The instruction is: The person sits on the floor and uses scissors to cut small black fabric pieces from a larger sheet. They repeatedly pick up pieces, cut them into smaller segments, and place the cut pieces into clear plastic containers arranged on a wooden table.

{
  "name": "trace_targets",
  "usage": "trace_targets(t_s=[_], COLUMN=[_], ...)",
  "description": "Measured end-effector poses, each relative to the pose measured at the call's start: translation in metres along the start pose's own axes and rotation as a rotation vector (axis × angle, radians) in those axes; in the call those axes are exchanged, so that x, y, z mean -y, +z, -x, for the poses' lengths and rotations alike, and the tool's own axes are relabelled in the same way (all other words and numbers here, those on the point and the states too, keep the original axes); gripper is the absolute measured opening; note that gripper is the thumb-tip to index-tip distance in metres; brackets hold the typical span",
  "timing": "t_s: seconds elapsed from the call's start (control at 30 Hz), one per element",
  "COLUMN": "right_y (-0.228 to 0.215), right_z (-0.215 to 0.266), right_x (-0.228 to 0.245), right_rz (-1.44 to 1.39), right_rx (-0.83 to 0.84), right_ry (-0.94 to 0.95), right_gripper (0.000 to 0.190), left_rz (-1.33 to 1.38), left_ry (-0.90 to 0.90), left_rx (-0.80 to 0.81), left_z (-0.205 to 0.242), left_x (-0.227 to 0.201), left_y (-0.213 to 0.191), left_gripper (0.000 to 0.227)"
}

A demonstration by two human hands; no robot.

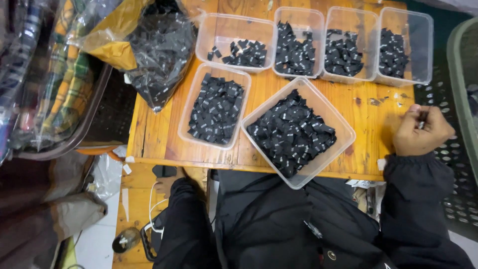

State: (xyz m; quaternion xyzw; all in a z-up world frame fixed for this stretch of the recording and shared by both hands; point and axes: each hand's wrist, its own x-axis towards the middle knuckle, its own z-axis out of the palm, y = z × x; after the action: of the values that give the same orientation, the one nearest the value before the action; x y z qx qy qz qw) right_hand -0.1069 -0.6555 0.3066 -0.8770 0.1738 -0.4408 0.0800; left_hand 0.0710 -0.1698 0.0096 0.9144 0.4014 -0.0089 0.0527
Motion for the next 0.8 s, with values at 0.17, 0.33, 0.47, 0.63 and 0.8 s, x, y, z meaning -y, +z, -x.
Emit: trace_targets(t_s=[0.17,0.33,0.47,0.63,0.8], right_y=[0.008,0.013,0.02,0.018,0.006], right_z=[0.011,0.017,0.028,0.028,0.014], right_x=[-0.019,-0.026,-0.051,-0.047,-0.021], right_rz=[-0.043,-0.214,-0.2,-0.126,-0.054], right_rx=[0.011,0.045,0.036,0.065,0.116], right_ry=[0.073,0.183,0.133,0.04,0.109], right_gripper=[0.014,0.019,0.016,0.016,0.026], left_rz=[-0.01,-0.008,0.044,0.145,0.702], left_ry=[-0.008,0.021,-0.04,0.06,0.207], left_rx=[-0.1,-0.173,-0.183,-0.569,-0.326], left_z=[0.0,0.006,0.015,0.02,0.033], left_x=[0.03,0.029,0.026,0.023,0.014], left_y=[0.014,0.016,0.008,-0.007,-0.079], left_gripper=[0.094,0.096,0.086,0.065,0.019])
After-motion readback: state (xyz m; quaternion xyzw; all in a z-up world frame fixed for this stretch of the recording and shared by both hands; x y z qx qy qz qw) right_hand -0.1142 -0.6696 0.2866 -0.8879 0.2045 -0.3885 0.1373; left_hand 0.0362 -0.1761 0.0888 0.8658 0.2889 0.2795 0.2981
